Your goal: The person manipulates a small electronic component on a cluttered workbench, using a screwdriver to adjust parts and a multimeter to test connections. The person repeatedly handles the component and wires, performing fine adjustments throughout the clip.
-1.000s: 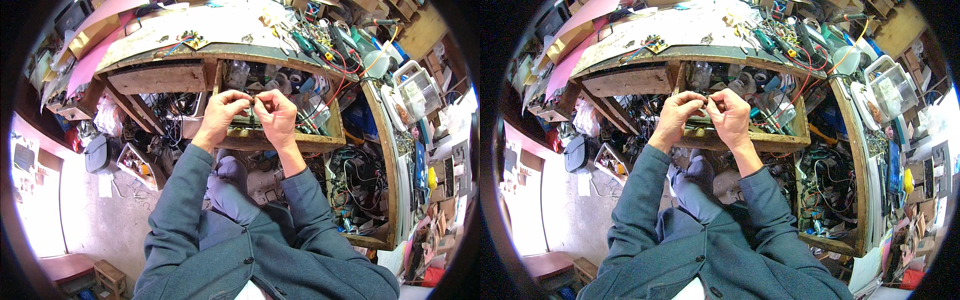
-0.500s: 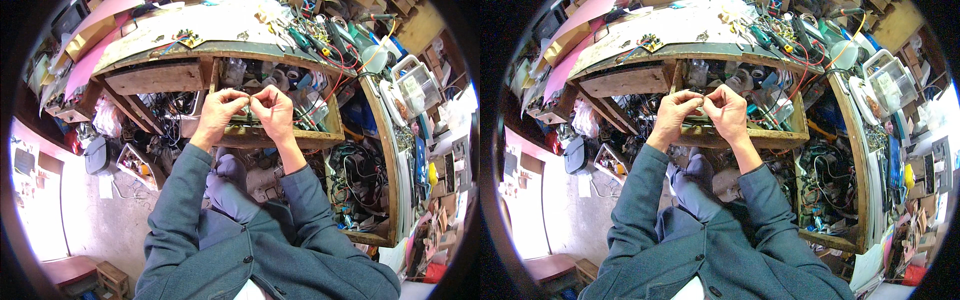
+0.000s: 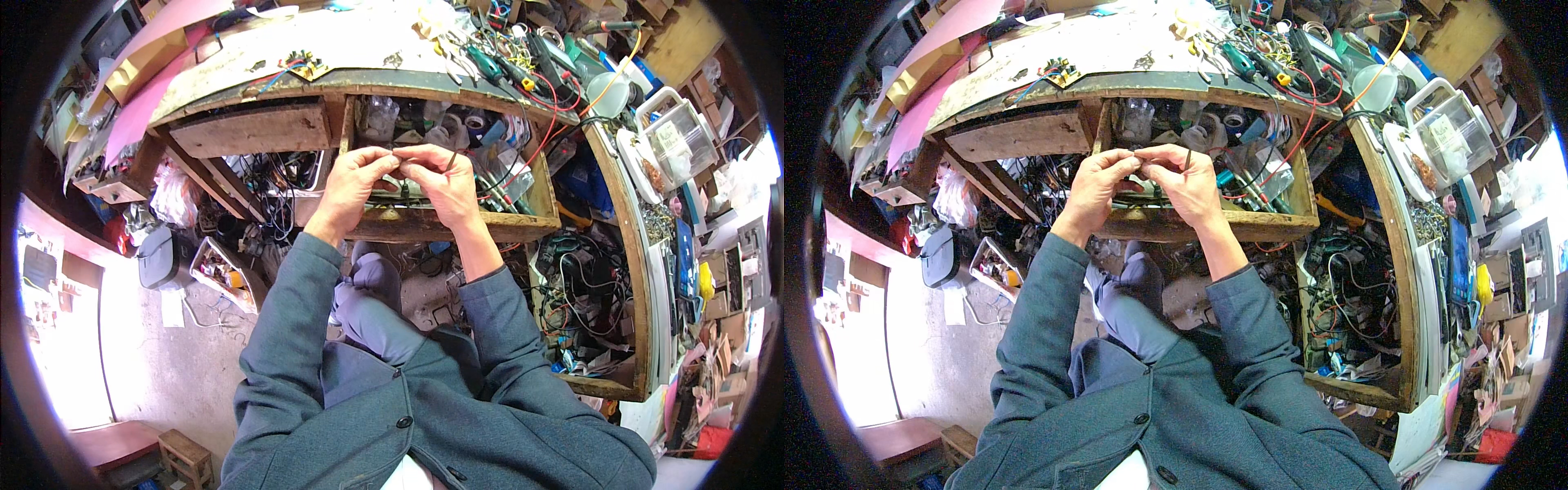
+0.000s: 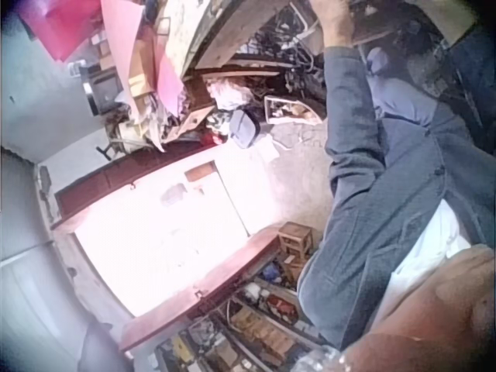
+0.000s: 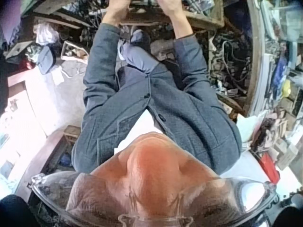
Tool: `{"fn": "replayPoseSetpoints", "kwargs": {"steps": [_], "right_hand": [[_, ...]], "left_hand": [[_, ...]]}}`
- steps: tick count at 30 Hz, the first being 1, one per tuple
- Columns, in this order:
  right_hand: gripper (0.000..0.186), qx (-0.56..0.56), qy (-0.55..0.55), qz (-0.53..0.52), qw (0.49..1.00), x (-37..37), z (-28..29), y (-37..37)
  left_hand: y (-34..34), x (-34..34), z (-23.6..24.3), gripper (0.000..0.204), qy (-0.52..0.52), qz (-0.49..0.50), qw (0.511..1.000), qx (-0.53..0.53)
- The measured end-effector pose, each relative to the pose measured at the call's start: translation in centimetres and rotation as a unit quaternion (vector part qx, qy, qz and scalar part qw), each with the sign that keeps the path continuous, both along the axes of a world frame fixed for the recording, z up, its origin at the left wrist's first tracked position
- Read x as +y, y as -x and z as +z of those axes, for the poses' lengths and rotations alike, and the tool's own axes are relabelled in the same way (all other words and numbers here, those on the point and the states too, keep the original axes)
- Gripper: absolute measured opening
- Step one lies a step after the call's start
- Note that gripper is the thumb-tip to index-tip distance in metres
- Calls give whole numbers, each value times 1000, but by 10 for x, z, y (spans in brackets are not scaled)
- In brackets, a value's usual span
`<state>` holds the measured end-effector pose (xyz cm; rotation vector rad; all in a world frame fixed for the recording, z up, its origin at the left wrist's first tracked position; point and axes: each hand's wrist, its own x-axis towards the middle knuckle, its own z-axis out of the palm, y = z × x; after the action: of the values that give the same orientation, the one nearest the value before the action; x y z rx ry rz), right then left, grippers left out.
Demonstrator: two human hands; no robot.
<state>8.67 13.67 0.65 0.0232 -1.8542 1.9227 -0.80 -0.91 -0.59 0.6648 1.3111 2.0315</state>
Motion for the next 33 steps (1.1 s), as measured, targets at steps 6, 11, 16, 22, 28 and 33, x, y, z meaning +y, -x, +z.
{"fn": "replayPoseSetpoints", "kwargs": {"steps": [6,11,16,22,28,33], "right_hand": [[17,-4,-14,-30,999,-3,6,-4],[14,-11,-40,-34,999,-8,12,-6],[14,-12,-60,-38,997,-5,6,-6],[16,-33,-86,-49,995,-7,7,-8],[13,-19,-39,-26,999,-4,4,-10],[9,14,-62,-91,994,-13,3,-9]], "left_hand": [[3,-3,2,16,-20,-64,997,-43],[6,-4,2,15,-13,-82,995,-45],[7,-4,0,15,-15,-96,994,-57],[7,-5,0,15,-21,-106,992,-60],[10,-3,-4,16,-8,-123,991,-52],[8,-3,1,19,4,-110,992,-56]]}}
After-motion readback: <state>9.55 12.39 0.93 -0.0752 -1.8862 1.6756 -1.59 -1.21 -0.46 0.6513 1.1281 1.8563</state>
